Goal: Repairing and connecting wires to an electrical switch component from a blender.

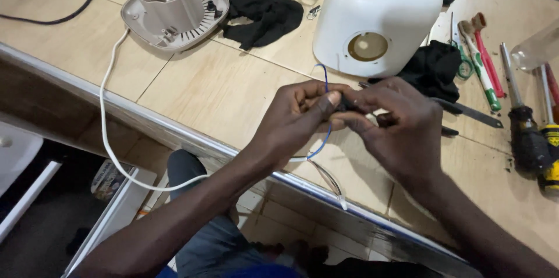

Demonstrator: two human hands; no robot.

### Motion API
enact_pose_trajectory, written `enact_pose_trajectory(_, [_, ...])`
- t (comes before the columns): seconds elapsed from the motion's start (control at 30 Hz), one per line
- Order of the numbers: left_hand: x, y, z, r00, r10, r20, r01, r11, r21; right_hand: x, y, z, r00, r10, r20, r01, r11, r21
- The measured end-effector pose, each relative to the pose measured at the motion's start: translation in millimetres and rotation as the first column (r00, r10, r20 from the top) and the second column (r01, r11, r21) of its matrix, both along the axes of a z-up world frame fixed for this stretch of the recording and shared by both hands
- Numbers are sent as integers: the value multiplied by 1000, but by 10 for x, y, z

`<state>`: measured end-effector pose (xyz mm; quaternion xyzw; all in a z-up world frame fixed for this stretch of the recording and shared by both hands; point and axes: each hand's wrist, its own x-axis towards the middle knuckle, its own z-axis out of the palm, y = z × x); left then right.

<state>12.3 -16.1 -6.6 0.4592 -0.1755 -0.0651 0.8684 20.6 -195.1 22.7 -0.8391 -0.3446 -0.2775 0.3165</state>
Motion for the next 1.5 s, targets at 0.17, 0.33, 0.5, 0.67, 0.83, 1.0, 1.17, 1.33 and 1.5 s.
enact_pose_trajectory(0.17, [69,40,-74,988,77,-138,-54,986,160,160,-177,195,946,236,-223,-250,967,-40])
enact_pose_trajectory(0.33, [68,61,9,980,26,-196,6,987,160,142,-184,181,906,255,-339,-258,965,36])
enact_pose_trajectory(0.5, [128,73,29,951,-21,-308,71,986,154,160,-185,64,938,252,-238,-257,966,13])
enact_pose_trajectory(0.67, [171,60,38,936,-45,-348,86,991,105,184,-186,24,939,295,-177,-296,955,19])
enact_pose_trajectory(0.83, [188,62,39,915,-50,-400,93,992,89,186,-184,71,924,314,-218,-324,946,-9])
enact_pose_trajectory(1.0, [216,34,-15,919,9,-394,43,991,123,194,-187,48,853,351,-387,-344,935,90])
enact_pose_trajectory(1.17, [235,32,-110,952,-3,-307,48,989,139,202,-198,10,847,289,-447,-275,957,97])
enact_pose_trajectory(1.33, [250,-5,-150,959,5,-284,48,983,180,198,-215,-25,845,288,-451,-268,957,108])
enact_pose_trajectory(1.5, [242,27,-91,958,2,-288,63,974,217,206,-208,-23,835,295,-464,-261,955,138])
